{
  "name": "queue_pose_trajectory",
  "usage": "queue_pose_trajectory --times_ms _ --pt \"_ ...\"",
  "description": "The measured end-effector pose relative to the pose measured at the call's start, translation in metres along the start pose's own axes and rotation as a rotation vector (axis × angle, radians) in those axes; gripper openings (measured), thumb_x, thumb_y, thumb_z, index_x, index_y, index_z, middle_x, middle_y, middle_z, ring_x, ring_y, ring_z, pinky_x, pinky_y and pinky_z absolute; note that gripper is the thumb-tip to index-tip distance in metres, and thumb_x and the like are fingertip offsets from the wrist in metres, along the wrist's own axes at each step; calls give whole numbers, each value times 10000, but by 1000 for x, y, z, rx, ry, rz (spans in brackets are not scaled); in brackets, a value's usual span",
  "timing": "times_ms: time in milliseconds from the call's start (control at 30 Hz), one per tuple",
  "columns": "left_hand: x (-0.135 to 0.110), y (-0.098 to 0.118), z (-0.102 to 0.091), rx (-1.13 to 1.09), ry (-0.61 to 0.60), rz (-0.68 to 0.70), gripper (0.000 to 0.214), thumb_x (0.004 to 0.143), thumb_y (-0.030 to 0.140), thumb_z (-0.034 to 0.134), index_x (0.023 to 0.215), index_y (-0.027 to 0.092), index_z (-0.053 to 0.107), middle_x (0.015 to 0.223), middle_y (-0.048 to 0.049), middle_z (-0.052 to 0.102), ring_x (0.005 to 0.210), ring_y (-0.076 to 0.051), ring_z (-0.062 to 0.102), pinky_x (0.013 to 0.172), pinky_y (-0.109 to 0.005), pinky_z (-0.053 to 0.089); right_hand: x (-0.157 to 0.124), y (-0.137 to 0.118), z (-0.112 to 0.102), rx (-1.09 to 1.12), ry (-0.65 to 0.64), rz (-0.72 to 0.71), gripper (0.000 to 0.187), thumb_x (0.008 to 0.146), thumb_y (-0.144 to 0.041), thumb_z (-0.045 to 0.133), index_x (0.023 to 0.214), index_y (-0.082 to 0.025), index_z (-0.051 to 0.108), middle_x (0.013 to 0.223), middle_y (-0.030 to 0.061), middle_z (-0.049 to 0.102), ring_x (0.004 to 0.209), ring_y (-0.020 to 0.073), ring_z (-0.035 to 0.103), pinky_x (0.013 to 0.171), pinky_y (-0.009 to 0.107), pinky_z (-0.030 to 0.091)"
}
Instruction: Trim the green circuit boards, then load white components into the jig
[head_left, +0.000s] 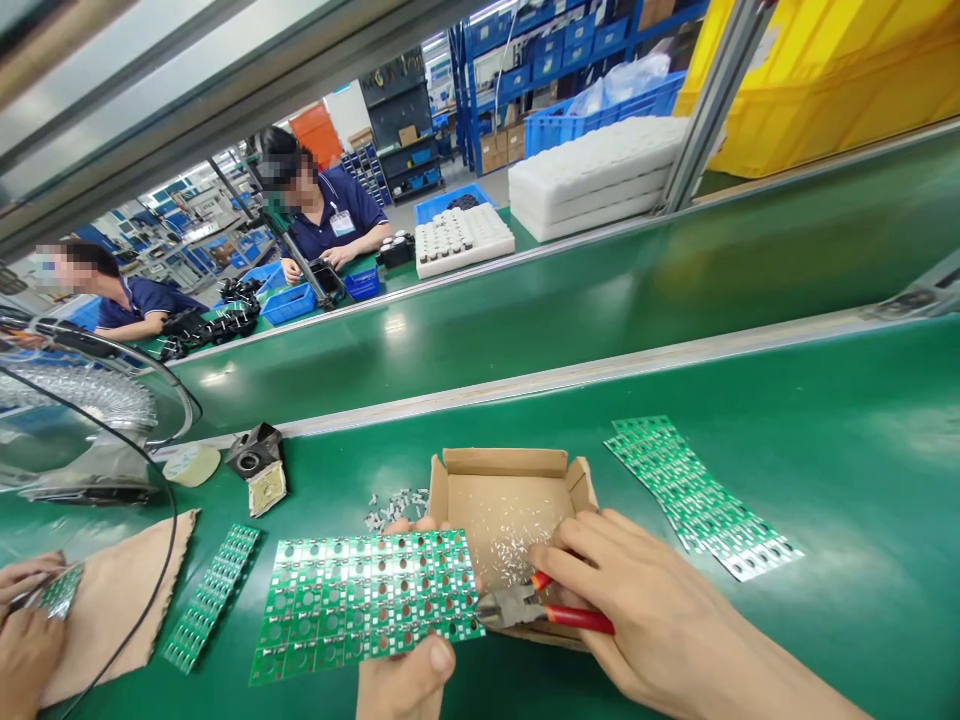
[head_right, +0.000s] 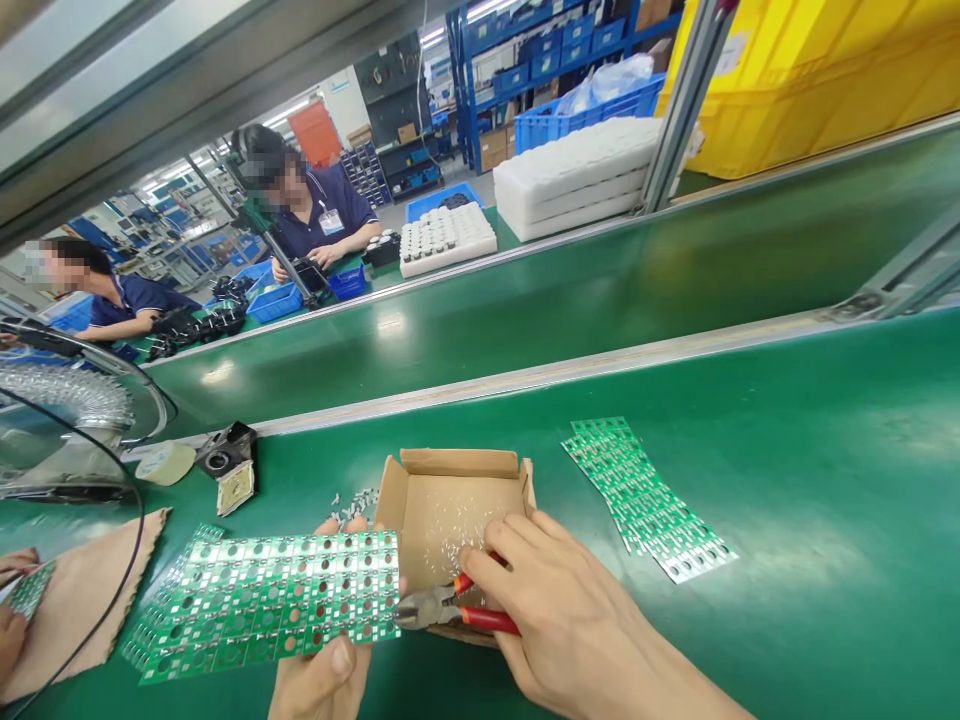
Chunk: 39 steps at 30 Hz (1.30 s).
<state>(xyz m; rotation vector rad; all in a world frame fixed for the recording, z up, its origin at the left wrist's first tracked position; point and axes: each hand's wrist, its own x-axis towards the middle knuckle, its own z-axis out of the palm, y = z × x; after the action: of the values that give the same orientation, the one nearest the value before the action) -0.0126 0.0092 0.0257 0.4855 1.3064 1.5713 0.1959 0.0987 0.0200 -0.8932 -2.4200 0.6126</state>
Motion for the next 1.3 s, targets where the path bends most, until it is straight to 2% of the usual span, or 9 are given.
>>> queue_pose_trajectory --times_ms 333,467,567,667,767,833,933,1067,1300 --pt "1 -11 -5 67 23 19 617 682 464 808 1259 498 591 1349 120 622 1376 -394 438 1066 -508 524 -2 -2 2 -55 43 -28 186 815 -73 470 841 -219 583 796 29 574 697 200 480 639 322 319" --pt "6 -2 -21 164 -6 -21 661 654 387 829 1264 487 594 1200 92 710 1338 -409 478 1079 -533 504 -3 -3 2 -63 14 14 205 754 -44 472 803 -224 557 779 19 577 681 195 491 619 317 323" --pt "26 54 -61 185 38 32 631 605 298 856 1176 471 650 1099 81 747 1321 -393 503 1057 -484 531 -2 -2 0 -42 -5 22 193 771 -58 480 812 -225 566 784 19 577 677 191 485 615 311 328" --pt "64 149 -126 178 153 143 305 726 439 742 1026 400 701 854 64 780 1202 -333 622 997 -381 574 0 1 -1 -26 21 11 183 792 -78 498 845 -226 593 801 25 573 690 195 467 627 314 323" --pt "109 234 -202 190 327 238 112 820 331 600 897 348 680 431 99 605 1097 -213 689 934 -233 585 1 3 -2 -16 31 2 191 806 -85 500 871 -222 615 807 32 565 705 202 462 638 322 314" --pt "135 265 -248 215 455 275 181 781 193 583 819 358 646 321 93 487 1116 -138 674 868 -120 565 1 3 -1 -2 9 -3 201 823 -87 489 890 -217 626 815 35 565 710 203 467 642 324 313" --pt "157 279 -303 290 601 261 290 721 65 526 750 345 599 354 76 514 1317 -62 498 949 -117 513 1 1 1 10 -2 -5 210 836 -91 478 913 -213 631 824 38 570 711 203 465 646 328 315" --pt "166 278 -350 416 671 181 265 678 42 508 648 305 520 429 53 558 1471 -15 171 1170 -182 269 0 0 3 10 -12 -2 194 840 -90 469 888 -216 608 832 36 578 712 205 461 650 330 319" --pt "170 276 -365 555 646 178 162 627 151 555 656 294 484 451 23 520 1514 -141 135 1235 -306 125 -4 0 6 66 -31 55 171 793 -67 478 823 -219 553 800 20 564 693 191 466 635 310 325"
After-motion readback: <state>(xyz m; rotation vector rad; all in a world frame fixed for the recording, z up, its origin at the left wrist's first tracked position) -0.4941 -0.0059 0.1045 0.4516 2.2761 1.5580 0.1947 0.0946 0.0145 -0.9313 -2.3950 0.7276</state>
